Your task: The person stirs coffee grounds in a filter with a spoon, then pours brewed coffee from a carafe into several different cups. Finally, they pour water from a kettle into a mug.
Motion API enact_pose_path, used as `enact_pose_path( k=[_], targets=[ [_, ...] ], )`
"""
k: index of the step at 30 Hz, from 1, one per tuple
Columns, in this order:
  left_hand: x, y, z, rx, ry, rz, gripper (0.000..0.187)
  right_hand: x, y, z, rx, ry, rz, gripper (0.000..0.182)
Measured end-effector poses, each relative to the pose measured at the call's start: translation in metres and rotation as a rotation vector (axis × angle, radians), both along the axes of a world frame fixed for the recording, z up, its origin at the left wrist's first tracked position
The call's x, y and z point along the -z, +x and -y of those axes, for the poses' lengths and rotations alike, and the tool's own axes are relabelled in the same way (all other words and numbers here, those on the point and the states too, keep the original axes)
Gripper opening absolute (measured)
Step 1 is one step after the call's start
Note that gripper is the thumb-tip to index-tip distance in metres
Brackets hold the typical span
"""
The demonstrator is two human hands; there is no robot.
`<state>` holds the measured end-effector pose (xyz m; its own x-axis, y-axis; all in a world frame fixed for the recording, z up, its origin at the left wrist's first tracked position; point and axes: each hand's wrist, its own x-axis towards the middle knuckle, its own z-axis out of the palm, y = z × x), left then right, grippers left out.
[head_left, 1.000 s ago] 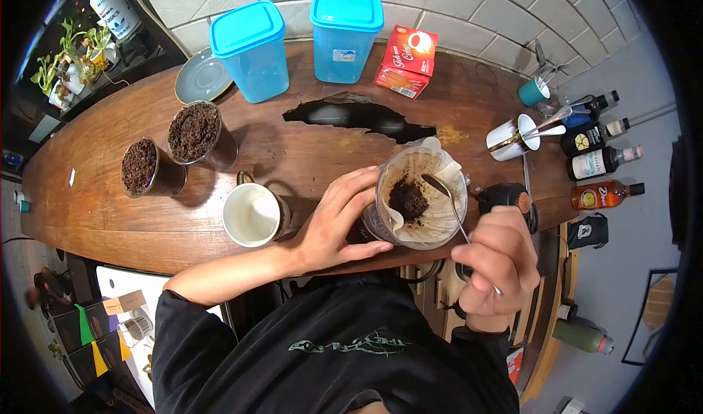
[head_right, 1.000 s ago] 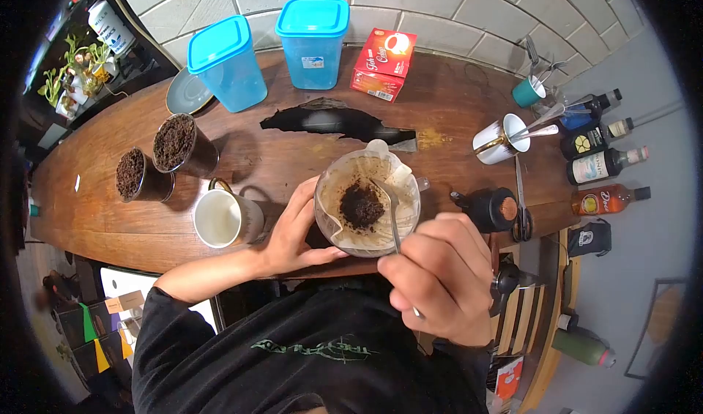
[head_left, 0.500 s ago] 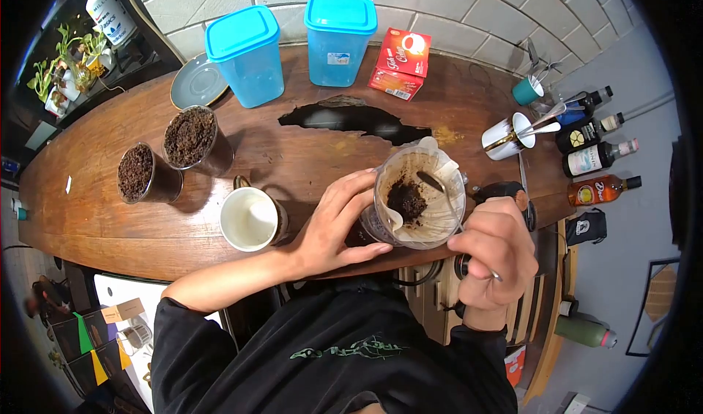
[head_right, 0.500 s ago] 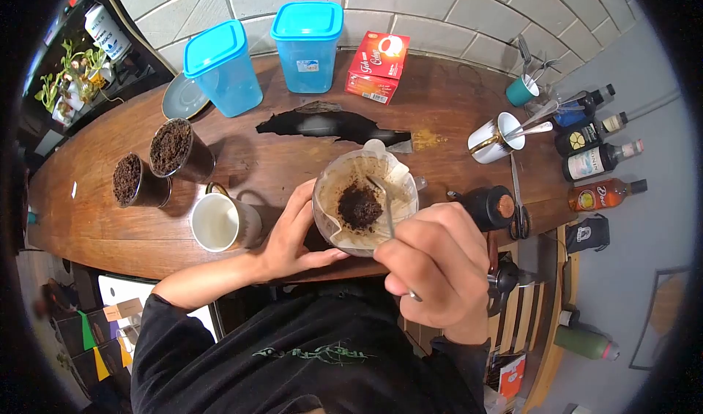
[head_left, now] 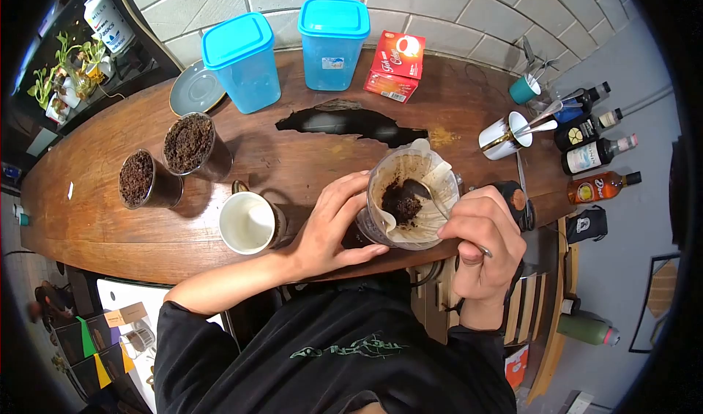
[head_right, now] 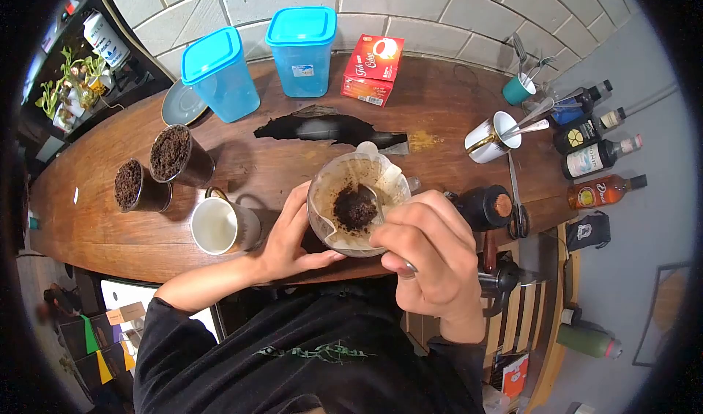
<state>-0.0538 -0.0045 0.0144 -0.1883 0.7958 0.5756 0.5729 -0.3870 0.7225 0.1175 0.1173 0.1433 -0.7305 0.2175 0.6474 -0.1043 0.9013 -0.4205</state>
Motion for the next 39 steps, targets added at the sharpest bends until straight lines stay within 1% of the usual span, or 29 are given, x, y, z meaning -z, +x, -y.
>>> enact_pose_path(
  k=[7,10,12,15,18,21,25,27,29,31,33,34,35,37,39],
  targets=[
    [0.002,0.001,0.000,-0.016,-0.008,-0.024,0.072,0.002,0.008,0.012,-0.027,-0.026,-0.001,0.015],
    [0.003,0.001,0.000,-0.019,-0.004,-0.029,0.073,-0.005,0.014,0.012,-0.047,0.043,-0.014,0.023],
    [0.003,0.002,0.001,-0.019,-0.028,0.009,0.073,-0.009,0.013,0.007,-0.049,0.075,-0.023,0.024],
    [0.003,0.002,0.001,-0.018,-0.025,-0.002,0.073,-0.009,0.010,0.003,-0.027,0.122,-0.015,0.025],
    [0.001,0.001,0.001,-0.016,-0.027,-0.028,0.073,-0.010,0.008,0.001,-0.037,0.137,0.092,0.026],
    [0.001,0.001,0.001,-0.025,-0.021,-0.048,0.073,-0.010,0.011,0.005,-0.039,0.176,0.128,0.027],
    [0.003,0.001,0.001,-0.027,-0.024,-0.038,0.073,-0.017,0.022,0.010,-0.107,0.136,0.219,0.030],
    [0.003,0.000,0.000,-0.018,-0.021,-0.050,0.073,-0.017,0.027,0.009,-0.126,0.143,0.196,0.031],
    [0.004,0.001,-0.001,-0.023,-0.026,-0.041,0.073,-0.014,0.030,0.008,-0.049,0.073,0.015,0.028],
    [0.004,0.002,0.001,-0.021,-0.041,-0.038,0.073,-0.013,0.029,0.006,-0.026,0.061,-0.035,0.025],
    [0.003,0.002,0.000,-0.018,-0.038,-0.027,0.074,-0.011,0.024,0.010,0.011,-0.038,-0.146,0.024],
    [0.002,0.002,0.000,-0.014,-0.044,-0.035,0.074,-0.008,0.021,0.009,-0.041,-0.029,-0.174,0.021],
    [0.002,0.002,0.000,-0.013,-0.044,-0.034,0.076,-0.006,0.020,0.008,-0.036,-0.035,-0.182,0.021],
    [0.002,0.001,0.001,-0.004,-0.053,-0.040,0.077,-0.003,0.018,0.008,-0.138,-0.079,-0.138,0.018],
    [0.005,-0.002,0.001,-0.002,-0.057,-0.111,0.082,-0.001,0.013,0.002,-0.129,-0.076,-0.108,0.015]
  ],
)
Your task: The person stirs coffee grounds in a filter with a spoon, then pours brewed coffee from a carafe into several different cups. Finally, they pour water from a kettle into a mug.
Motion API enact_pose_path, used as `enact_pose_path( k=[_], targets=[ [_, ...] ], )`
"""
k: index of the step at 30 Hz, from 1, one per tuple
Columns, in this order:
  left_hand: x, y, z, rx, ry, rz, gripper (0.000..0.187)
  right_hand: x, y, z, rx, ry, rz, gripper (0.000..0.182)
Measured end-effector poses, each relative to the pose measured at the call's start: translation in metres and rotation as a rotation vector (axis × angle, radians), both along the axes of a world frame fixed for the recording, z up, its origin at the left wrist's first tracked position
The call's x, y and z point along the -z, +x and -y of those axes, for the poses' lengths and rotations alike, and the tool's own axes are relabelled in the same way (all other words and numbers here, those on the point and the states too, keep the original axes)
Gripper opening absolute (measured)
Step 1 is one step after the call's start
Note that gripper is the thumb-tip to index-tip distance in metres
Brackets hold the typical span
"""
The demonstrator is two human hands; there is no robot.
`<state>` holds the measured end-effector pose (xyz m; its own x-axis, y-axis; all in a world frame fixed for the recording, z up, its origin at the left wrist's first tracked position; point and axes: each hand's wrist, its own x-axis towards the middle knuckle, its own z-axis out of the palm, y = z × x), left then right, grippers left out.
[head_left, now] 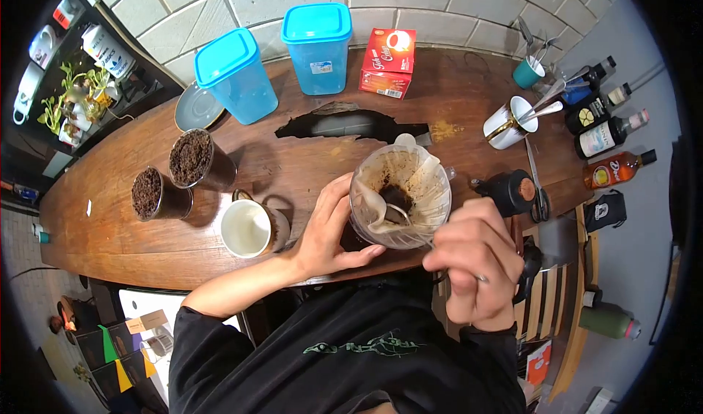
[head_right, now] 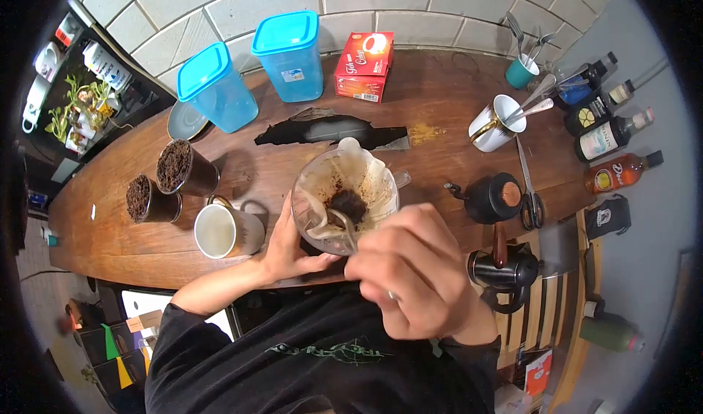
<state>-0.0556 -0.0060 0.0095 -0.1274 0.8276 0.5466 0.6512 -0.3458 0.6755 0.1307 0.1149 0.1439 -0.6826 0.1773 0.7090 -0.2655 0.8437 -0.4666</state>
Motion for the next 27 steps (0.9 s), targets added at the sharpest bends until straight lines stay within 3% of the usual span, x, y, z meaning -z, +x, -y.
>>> enact_pose_path(
  k=[2,7,12,24,27],
  targets=[
    [0.001,0.001,0.000,0.004,-0.008,0.018,0.084,0.002,-0.003,-0.007,0.092,0.106,0.101,0.013],
    [0.002,0.001,-0.001,0.006,-0.049,0.073,0.088,-0.002,0.009,0.000,0.165,0.087,-0.009,0.013],
    [0.006,0.001,0.000,0.037,-0.121,0.172,0.090,-0.001,-0.004,0.000,0.235,0.233,0.102,0.013],
    [0.002,0.000,0.000,0.013,-0.041,0.025,0.088,-0.002,0.002,0.000,0.119,0.028,-0.035,0.008],
    [0.002,0.001,-0.001,0.035,-0.056,0.118,0.087,0.005,-0.006,-0.003,0.148,0.035,0.069,0.011]
  ],
)
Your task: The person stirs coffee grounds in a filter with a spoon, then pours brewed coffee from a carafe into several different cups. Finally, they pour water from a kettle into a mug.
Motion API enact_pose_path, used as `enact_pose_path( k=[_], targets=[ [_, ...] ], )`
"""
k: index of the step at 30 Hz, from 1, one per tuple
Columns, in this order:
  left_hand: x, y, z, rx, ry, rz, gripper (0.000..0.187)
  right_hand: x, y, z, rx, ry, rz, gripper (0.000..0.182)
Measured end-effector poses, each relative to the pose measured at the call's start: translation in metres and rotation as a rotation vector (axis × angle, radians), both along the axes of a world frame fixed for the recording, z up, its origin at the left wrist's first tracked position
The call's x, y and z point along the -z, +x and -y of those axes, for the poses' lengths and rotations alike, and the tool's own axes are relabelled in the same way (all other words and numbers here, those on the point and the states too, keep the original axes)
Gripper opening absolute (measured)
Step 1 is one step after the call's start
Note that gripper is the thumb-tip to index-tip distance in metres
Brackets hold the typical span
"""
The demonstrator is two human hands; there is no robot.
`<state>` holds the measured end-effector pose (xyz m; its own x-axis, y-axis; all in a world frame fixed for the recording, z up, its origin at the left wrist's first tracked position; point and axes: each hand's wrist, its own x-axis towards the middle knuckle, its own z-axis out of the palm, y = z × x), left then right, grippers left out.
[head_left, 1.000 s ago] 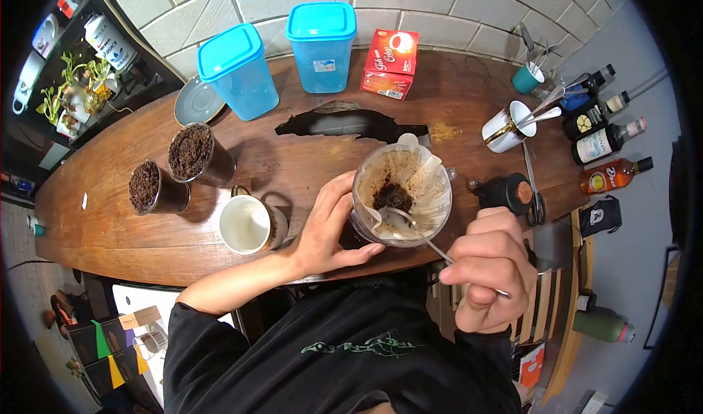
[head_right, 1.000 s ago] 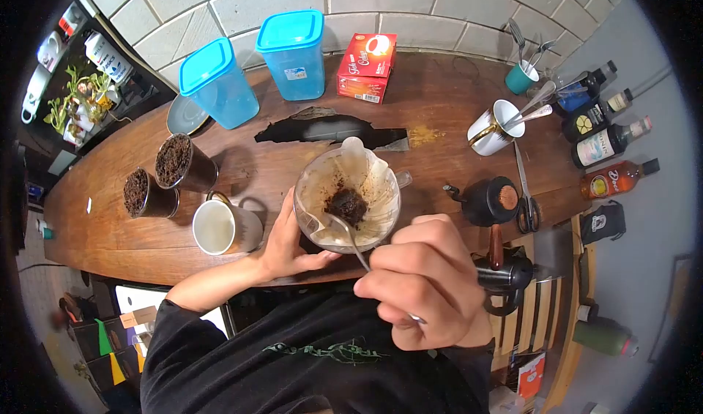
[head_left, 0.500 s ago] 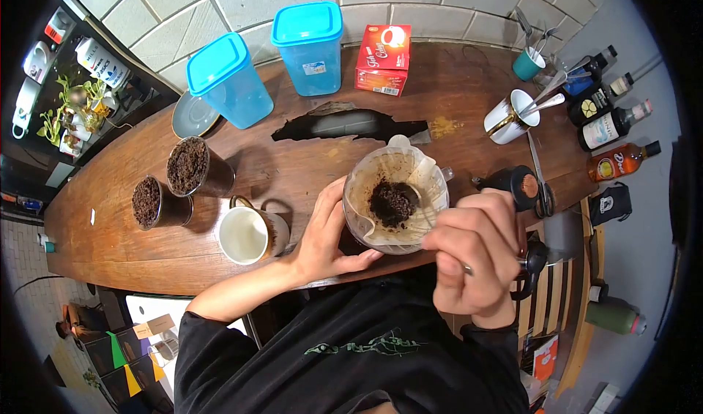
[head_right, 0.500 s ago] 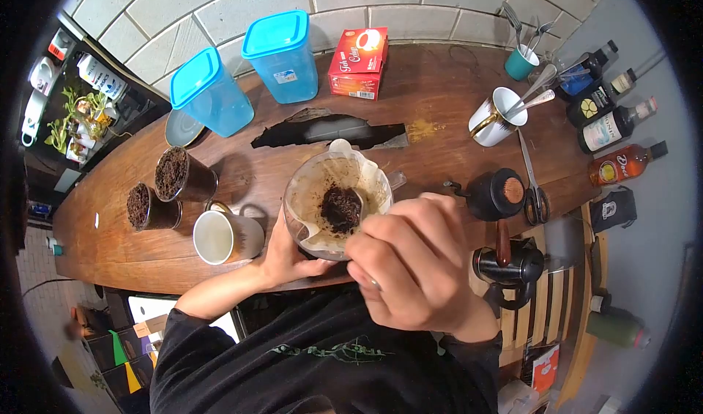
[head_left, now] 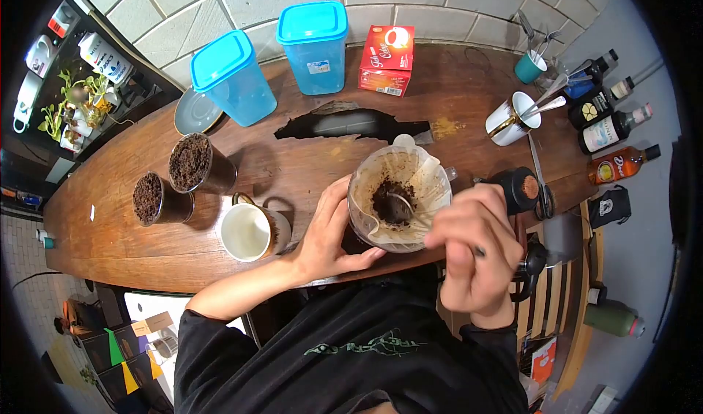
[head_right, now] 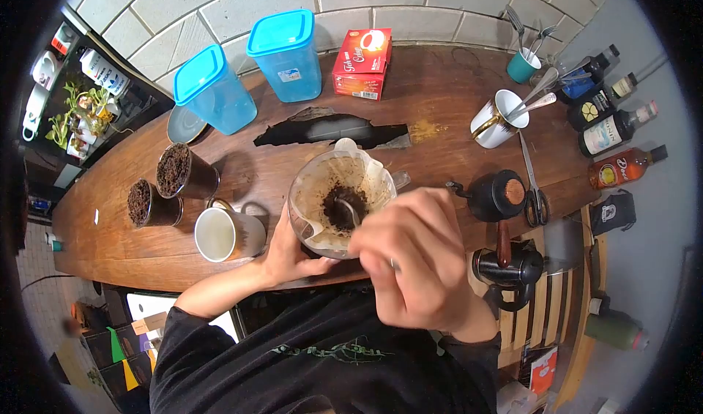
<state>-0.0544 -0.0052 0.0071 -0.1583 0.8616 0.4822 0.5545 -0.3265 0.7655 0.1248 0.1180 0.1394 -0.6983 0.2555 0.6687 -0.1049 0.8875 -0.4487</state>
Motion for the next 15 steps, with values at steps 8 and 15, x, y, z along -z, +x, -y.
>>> enact_pose_path(
  k=[8,15],
  targets=[
    [-0.001,0.002,-0.001,-0.025,0.014,-0.074,0.086,0.001,0.000,0.003,0.085,0.004,-0.155,0.012],
    [-0.003,0.002,0.000,-0.028,0.016,-0.075,0.085,0.004,0.001,-0.002,0.174,0.088,-0.140,0.014]
  ],
)
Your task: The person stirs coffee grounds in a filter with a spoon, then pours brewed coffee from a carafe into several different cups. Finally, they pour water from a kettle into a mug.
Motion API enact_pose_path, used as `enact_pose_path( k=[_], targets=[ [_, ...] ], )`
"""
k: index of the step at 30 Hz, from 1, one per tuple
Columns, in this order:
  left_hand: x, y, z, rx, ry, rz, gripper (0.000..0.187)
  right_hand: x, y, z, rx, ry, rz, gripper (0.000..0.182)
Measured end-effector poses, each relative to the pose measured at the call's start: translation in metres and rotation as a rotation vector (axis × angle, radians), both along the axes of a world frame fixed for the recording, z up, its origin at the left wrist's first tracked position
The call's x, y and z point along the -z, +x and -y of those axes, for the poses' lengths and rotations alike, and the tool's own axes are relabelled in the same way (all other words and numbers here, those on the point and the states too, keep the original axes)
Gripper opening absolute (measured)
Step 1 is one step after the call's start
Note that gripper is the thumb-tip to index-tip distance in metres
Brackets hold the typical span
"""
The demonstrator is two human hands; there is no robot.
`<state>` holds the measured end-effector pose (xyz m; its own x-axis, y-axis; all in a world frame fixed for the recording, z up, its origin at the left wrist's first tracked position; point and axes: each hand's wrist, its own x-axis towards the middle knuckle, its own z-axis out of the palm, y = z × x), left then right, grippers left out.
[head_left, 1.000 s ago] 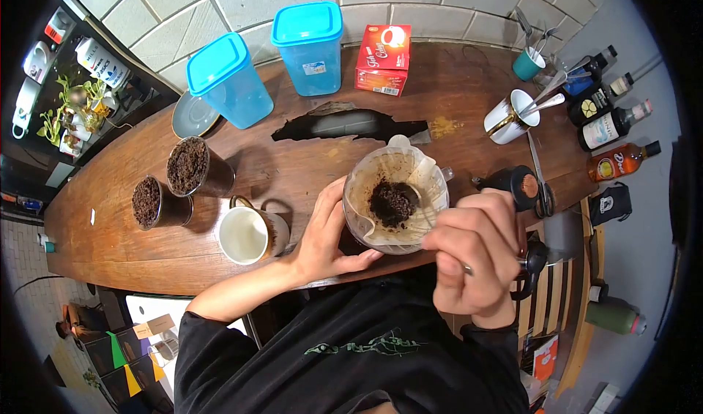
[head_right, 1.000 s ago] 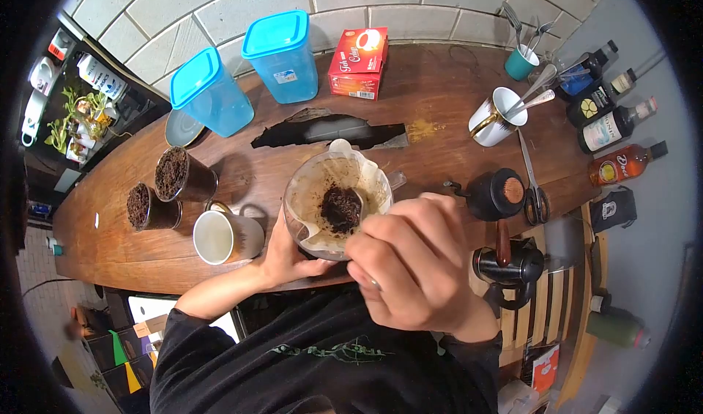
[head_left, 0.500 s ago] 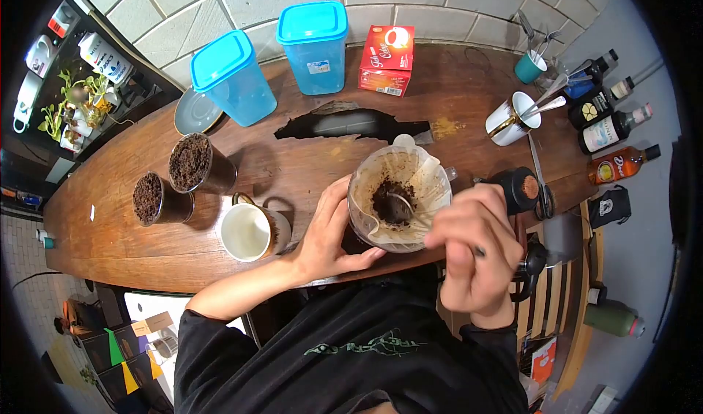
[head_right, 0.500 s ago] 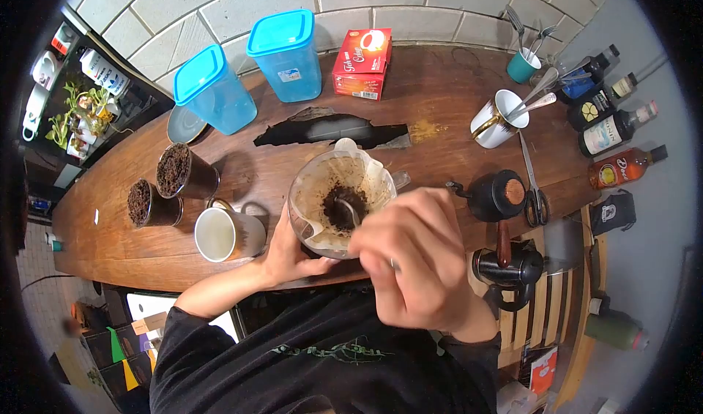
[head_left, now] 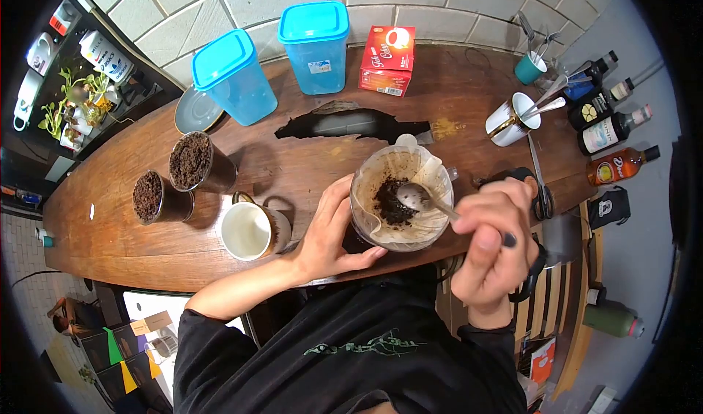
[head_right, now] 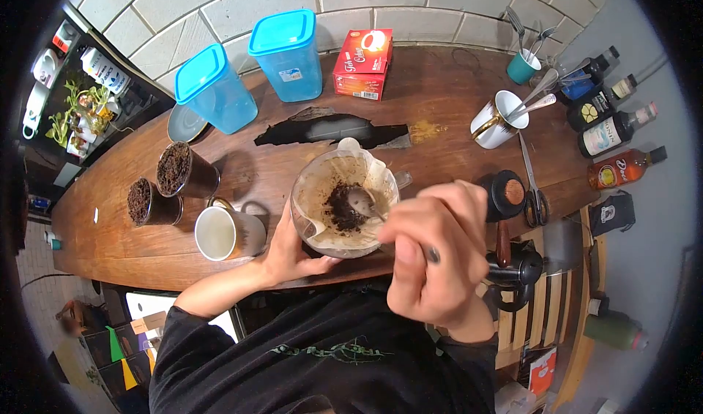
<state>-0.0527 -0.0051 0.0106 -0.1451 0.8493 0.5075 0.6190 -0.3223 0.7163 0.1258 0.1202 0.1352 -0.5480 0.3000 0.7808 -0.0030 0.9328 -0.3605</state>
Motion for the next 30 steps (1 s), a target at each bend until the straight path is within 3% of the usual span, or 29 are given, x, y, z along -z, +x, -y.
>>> enact_pose_path(
  k=[5,8,12,18,20,25,30],
  targets=[
    [0.000,0.001,0.001,-0.002,-0.006,0.008,0.084,0.000,0.001,0.003,0.034,0.053,0.011,0.014],
    [0.000,0.000,0.000,0.003,-0.009,-0.008,0.085,0.003,-0.001,0.004,-0.075,-0.020,0.126,0.012],
    [0.001,0.000,0.000,0.008,-0.010,0.035,0.085,-0.004,0.007,0.010,-0.060,-0.016,0.016,0.011],
    [0.000,0.001,-0.001,0.006,0.005,0.044,0.084,-0.001,0.003,0.005,-0.121,-0.054,0.067,0.014],
    [0.000,0.001,-0.001,0.001,0.008,0.034,0.084,0.002,0.002,0.003,-0.008,0.018,0.059,0.016],
    [0.000,0.001,-0.001,0.000,0.012,0.027,0.084,-0.002,0.008,0.006,0.015,0.066,0.005,0.016],
    [0.000,0.000,0.000,-0.002,0.026,-0.024,0.085,0.000,0.005,0.008,-0.144,-0.002,0.138,0.015]
  ],
)
